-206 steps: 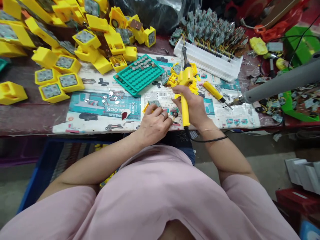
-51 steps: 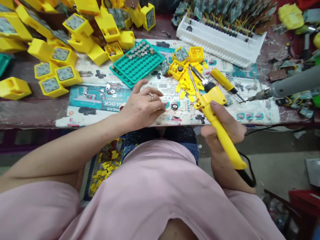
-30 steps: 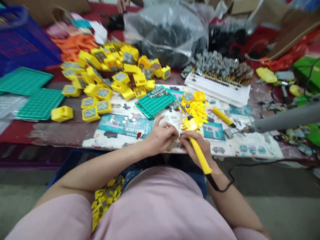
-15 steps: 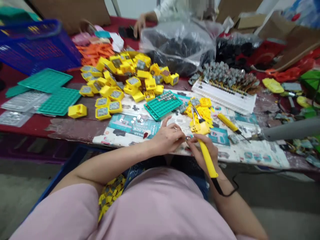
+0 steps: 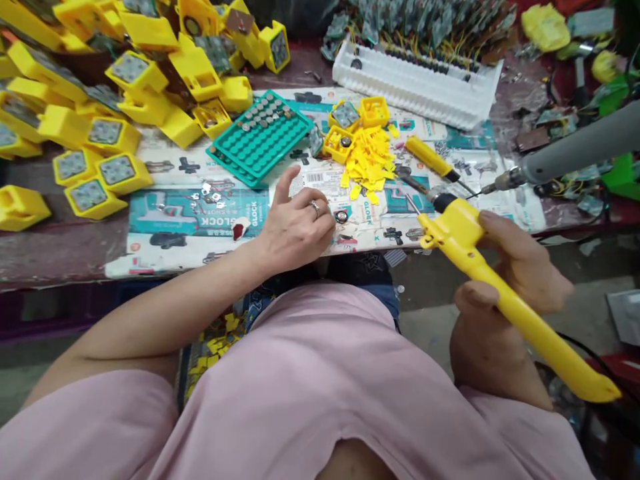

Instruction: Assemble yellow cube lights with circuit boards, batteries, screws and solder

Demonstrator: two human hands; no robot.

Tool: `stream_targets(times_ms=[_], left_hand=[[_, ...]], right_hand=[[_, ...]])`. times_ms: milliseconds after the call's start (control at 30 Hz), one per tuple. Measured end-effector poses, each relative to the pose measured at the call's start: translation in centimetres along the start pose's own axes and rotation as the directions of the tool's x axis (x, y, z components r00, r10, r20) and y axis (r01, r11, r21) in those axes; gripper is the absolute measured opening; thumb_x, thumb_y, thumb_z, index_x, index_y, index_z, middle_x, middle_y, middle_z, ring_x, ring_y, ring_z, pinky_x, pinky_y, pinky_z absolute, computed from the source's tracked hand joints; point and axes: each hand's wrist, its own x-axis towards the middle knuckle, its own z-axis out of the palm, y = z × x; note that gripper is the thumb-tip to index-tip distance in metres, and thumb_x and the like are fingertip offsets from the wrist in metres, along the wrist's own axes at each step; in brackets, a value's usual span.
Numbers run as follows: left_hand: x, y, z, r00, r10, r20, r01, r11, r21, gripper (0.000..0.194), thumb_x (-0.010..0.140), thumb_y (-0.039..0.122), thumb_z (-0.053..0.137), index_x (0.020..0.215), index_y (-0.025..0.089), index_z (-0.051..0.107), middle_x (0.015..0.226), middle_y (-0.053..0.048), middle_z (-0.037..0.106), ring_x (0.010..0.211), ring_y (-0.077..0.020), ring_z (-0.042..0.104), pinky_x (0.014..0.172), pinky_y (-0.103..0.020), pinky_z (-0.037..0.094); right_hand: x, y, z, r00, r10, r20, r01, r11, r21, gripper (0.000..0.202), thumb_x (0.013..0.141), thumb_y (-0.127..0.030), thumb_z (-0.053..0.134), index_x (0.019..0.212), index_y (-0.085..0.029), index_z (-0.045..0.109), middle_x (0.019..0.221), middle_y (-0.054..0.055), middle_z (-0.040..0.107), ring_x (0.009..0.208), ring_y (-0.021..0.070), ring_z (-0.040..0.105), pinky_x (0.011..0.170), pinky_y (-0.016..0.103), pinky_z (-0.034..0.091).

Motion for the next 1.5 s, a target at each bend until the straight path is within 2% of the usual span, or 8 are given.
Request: stream_targets(times_ms=[100, 267, 400, 667, 900, 1167, 1333, 1500], left_hand=[[0.2, 0.0, 0.1, 0.999, -0.040, 0.020, 0.042, 0.991, -0.126, 0.018, 0.088, 0.019, 0.055, 0.073, 0.024, 0.062, 0.082, 0.005, 0.068, 0.098, -0.0193, 0.065, 0.115, -0.067, 0.030], [0.3, 0.0, -0.3, 0.995, -0.026, 0.091, 0.039, 0.989, -0.143, 0.018, 0.087, 0.019, 0.055, 0.072, 0.023, 0.064, 0.074, 0.003, 0.067, 0.096, -0.0210, 0.066, 0.115, -0.069, 0.028], [0.2, -0.1, -0.4, 0.999, 0.034, 0.026, -0.034, 0.999, -0.031, 0.017, 0.088, 0.017, 0.055, 0.074, 0.022, 0.064, 0.070, 0.003, 0.067, 0.089, -0.0200, 0.067, 0.111, -0.067, 0.035], [0.1, 0.0, 0.1, 0.997, -0.020, 0.072, 0.027, 0.995, -0.100, 0.018, 0.085, 0.016, 0.054, 0.069, 0.021, 0.060, 0.069, 0.002, 0.062, 0.087, -0.0189, 0.064, 0.111, -0.069, 0.034], [0.3, 0.0, 0.3, 0.999, 0.012, 0.043, -0.008, 0.996, -0.089, 0.014, 0.085, 0.020, 0.058, 0.072, 0.021, 0.056, 0.100, 0.004, 0.073, 0.096, -0.0176, 0.065, 0.111, -0.061, 0.037], [0.2, 0.2, 0.7, 0.995, 0.087, -0.043, -0.088, 0.996, -0.024, 0.014, 0.086, 0.018, 0.058, 0.073, 0.022, 0.056, 0.096, 0.006, 0.076, 0.088, -0.0159, 0.067, 0.108, -0.058, 0.040], [0.3, 0.4, 0.6, 1.000, 0.010, 0.027, -0.007, 0.995, -0.095, 0.013, 0.086, 0.017, 0.057, 0.074, 0.022, 0.057, 0.094, 0.005, 0.075, 0.090, -0.0172, 0.067, 0.113, -0.062, 0.034], [0.4, 0.3, 0.7, 0.998, -0.012, 0.065, 0.020, 0.993, -0.119, 0.014, 0.085, 0.017, 0.056, 0.072, 0.022, 0.056, 0.093, 0.005, 0.075, 0.089, -0.0167, 0.068, 0.113, -0.061, 0.035]], right_hand=[[-0.2, 0.2, -0.7, 0.995, -0.061, -0.084, 0.064, 0.997, 0.032, 0.038, 0.089, -0.040, 0.062, 0.124, -0.026, 0.069, 0.093, 0.006, 0.078, 0.077, 0.0195, 0.073, 0.069, 0.029, 0.060], [-0.9, 1.5, -0.5, 0.968, -0.247, 0.037, 0.237, 0.955, 0.180, 0.047, 0.084, -0.027, 0.065, 0.131, -0.019, 0.066, 0.089, 0.007, 0.077, 0.072, 0.0166, 0.071, 0.063, 0.025, 0.059], [-1.6, 2.0, -0.1, 0.966, -0.258, 0.019, 0.252, 0.955, 0.159, 0.057, 0.078, -0.018, 0.070, 0.135, -0.018, 0.062, 0.094, 0.008, 0.077, 0.078, 0.0176, 0.073, 0.069, 0.025, 0.061], [-1.4, 1.3, 0.2, 0.954, -0.284, 0.099, 0.260, 0.944, 0.202, 0.052, 0.077, -0.021, 0.076, 0.126, -0.018, 0.063, 0.084, 0.007, 0.077, 0.072, 0.0168, 0.073, 0.065, 0.025, 0.062], [-1.5, 0.5, 0.5, 0.927, -0.342, 0.158, 0.296, 0.921, 0.255, 0.040, 0.073, -0.017, 0.081, 0.108, -0.020, 0.063, 0.077, 0.001, 0.074, 0.069, 0.0144, 0.072, 0.064, 0.023, 0.063], [-1.2, 0.1, 0.8, 0.908, -0.365, 0.206, 0.328, 0.925, 0.193, 0.021, 0.079, -0.024, 0.077, 0.092, -0.027, 0.062, 0.080, -0.004, 0.075, 0.070, 0.0110, 0.071, 0.069, 0.021, 0.063], [-0.3, -0.3, 1.0, 0.888, -0.411, 0.206, 0.370, 0.905, 0.209, 0.019, 0.079, -0.025, 0.079, 0.091, -0.021, 0.064, 0.077, 0.000, 0.074, 0.068, 0.0113, 0.070, 0.070, 0.021, 0.062], [-0.1, -0.7, 0.0, 0.838, -0.402, 0.368, 0.366, 0.916, 0.167, 0.013, 0.082, -0.030, 0.076, 0.090, -0.027, 0.065, 0.086, -0.002, 0.076, 0.080, 0.0124, 0.072, 0.076, 0.023, 0.063]])
